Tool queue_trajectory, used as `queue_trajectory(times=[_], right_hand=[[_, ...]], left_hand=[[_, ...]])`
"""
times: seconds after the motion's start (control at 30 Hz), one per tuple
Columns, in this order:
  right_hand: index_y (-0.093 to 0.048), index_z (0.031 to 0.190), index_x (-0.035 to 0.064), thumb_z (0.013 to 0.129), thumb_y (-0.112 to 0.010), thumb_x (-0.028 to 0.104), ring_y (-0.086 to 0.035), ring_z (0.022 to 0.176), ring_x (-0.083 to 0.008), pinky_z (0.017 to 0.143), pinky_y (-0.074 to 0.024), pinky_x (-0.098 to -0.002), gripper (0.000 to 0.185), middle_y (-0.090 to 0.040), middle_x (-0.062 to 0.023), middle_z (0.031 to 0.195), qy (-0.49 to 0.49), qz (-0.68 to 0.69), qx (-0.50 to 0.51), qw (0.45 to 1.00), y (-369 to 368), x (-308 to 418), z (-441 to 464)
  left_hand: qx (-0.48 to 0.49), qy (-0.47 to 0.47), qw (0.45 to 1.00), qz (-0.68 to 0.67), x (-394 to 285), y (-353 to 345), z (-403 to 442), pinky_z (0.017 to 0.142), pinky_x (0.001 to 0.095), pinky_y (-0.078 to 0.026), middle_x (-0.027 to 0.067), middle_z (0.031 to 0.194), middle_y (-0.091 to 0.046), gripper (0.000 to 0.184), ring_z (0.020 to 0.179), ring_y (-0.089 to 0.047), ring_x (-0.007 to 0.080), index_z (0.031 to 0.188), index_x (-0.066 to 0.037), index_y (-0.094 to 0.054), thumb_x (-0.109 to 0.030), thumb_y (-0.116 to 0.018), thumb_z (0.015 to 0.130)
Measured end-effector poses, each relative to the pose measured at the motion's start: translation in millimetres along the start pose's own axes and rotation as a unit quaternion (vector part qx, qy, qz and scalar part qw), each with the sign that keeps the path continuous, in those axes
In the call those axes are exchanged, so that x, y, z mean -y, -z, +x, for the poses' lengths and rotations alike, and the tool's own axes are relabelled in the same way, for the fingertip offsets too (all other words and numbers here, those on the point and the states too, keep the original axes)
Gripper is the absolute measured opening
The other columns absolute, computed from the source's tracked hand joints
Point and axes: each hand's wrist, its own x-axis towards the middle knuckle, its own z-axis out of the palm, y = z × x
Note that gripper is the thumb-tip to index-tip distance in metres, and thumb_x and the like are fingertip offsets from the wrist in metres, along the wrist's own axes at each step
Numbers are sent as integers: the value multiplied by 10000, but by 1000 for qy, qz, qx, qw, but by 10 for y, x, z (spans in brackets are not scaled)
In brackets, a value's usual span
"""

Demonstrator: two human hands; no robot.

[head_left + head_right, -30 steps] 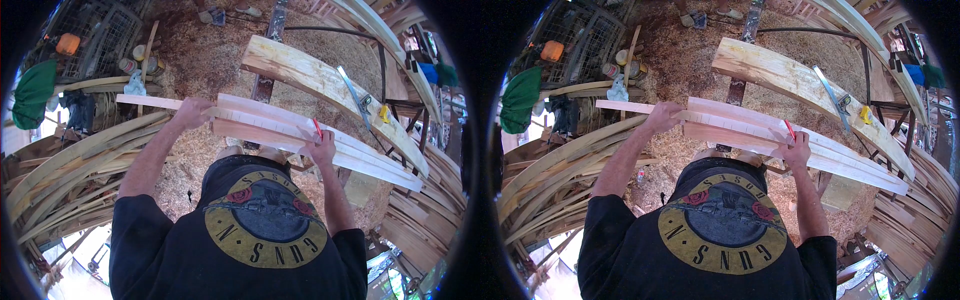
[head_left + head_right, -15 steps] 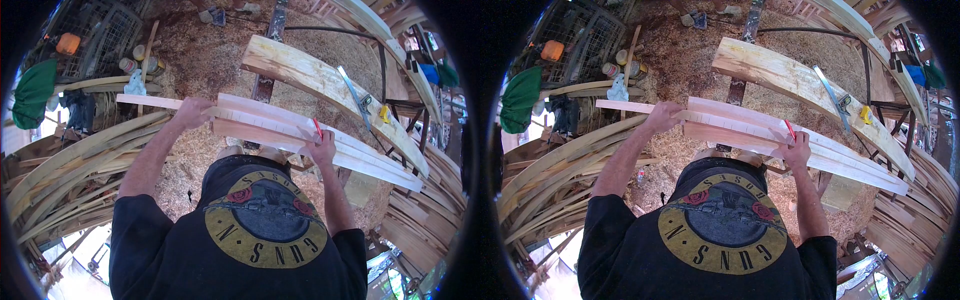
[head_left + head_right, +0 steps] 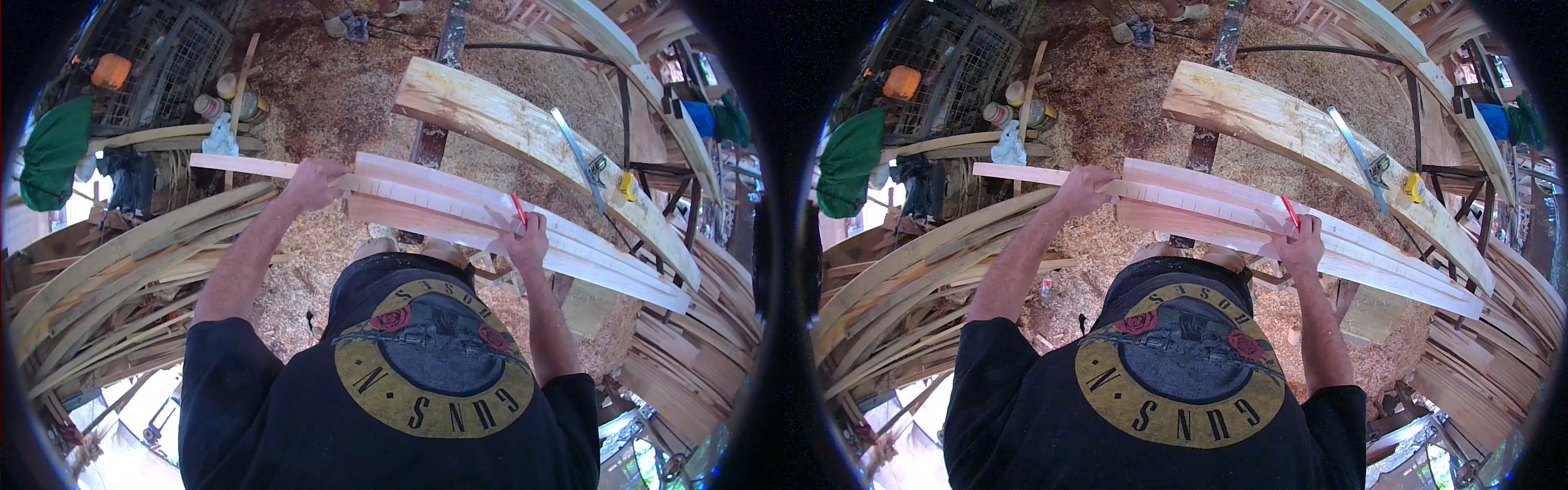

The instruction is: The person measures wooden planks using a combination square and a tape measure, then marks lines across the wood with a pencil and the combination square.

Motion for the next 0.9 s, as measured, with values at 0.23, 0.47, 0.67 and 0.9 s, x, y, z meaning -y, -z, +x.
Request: queue_trajectory(times=[0.23,0.47,0.67,0.9], right_hand=[[-605,1096,57,662,-731,207,-665,942,-378,744,-579,-513,476,-572,-144,1154,2,-2,0,1000,10,11,4],[-613,1082,61,666,-724,203,-668,936,-375,736,-582,-506,454,-575,-142,1153,9,-9,-10,1000,3,8,10],[-610,1084,60,670,-723,196,-669,940,-372,737,-583,-502,450,-579,-139,1143,13,-2,-6,1000,19,19,10],[-605,1098,82,674,-757,187,-660,940,-369,745,-570,-495,462,-578,-129,1128,-2,-5,-3,1000,9,14,5]], left_hand=[[2,-3,1000,0,1,3,8,1011,423,-520,182,1157,-717,481,1098,-673,340,1189,-34,-705,-175,-773,734],[-6,-7,1000,9,33,-25,9,1006,415,-527,180,1152,-719,463,1094,-676,333,1181,-38,-712,-170,-766,740],[-11,-10,1000,1,26,-23,8,986,417,-534,178,1138,-722,449,1073,-680,334,1166,-37,-718,-187,-775,746],[-11,-13,1000,3,49,-37,12,970,422,-536,165,1124,-726,453,1059,-682,330,1162,-45,-720,-208,-790,746]])
